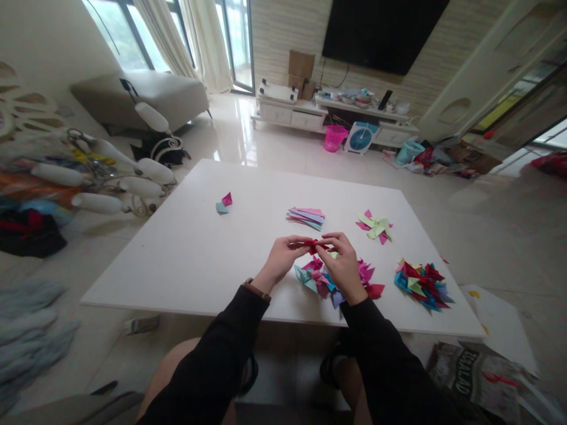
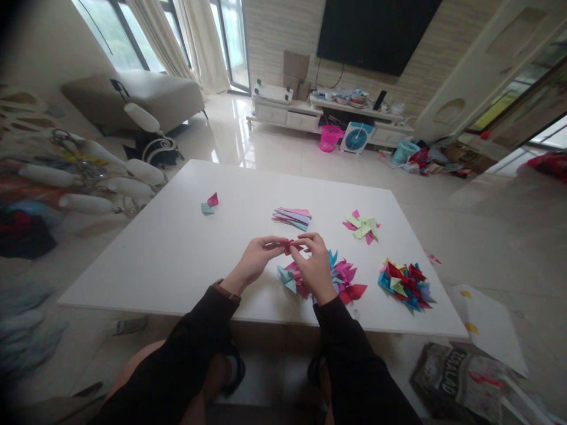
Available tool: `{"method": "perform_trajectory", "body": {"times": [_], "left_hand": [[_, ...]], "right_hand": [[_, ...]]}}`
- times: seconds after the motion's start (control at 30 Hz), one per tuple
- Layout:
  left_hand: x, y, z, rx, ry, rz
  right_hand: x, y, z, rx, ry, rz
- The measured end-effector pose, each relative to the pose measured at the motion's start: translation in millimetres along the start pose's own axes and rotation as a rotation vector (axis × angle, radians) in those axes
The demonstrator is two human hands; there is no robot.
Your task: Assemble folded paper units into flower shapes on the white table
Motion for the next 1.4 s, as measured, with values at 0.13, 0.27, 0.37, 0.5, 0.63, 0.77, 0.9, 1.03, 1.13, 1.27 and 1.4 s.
{"method": "perform_trajectory", "body": {"times": [0.13, 0.27, 0.37, 0.5, 0.63, 0.77, 0.9, 1.03, 1.13, 1.27, 1.4], "left_hand": [[-0.5, 0.3, 0.0, 0.023, -0.002, 0.006], [-0.9, 0.1, 0.8, 0.034, -0.011, 0.002], [-0.8, 0.0, 0.4, 0.027, -0.003, 0.003], [-0.3, -0.5, -0.2, 0.023, -0.004, 0.005], [0.0, -1.1, -1.2, 0.02, -0.003, 0.002], [-0.3, -0.2, 0.0, 0.017, -0.016, 0.007], [-0.5, 0.2, 0.6, 0.021, -0.013, -0.001], [-0.7, 0.4, 0.1, 0.019, -0.005, -0.002], [-0.9, -0.4, -0.1, 0.0, -0.004, -0.008], [-1.3, -0.9, 0.2, -0.003, -0.009, -0.01], [-1.2, -1.0, 0.1, -0.001, -0.01, -0.005]], "right_hand": [[0.2, -0.6, -0.1, 0.009, 0.001, -0.008], [0.1, -1.6, -0.5, -0.012, 0.005, -0.017], [-0.1, -2.2, -0.5, -0.01, 0.005, -0.014], [-0.3, -0.7, -1.4, 0.016, 0.002, 0.022], [0.2, 1.2, -3.3, 0.024, 0.02, 0.028], [-0.3, 2.9, -1.8, 0.018, 0.012, 0.03], [-1.0, 0.6, -0.7, -0.003, 0.004, 0.018], [-0.9, -1.1, -0.5, -0.006, 0.003, 0.014], [-0.6, -0.7, -0.3, -0.004, 0.006, 0.013], [-0.6, 0.8, 0.0, -0.006, 0.011, 0.01], [-0.7, 1.3, 0.1, -0.012, 0.014, 0.006]]}}
Point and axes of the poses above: each hand's wrist, its own x-axis towards the middle knuckle, its own z-axis out of the palm, y = z × x, the point moved 8 cm from there along x, towards the middle knuckle, and after that the axes turned 7 degrees about -x, right-handed, at the moved point
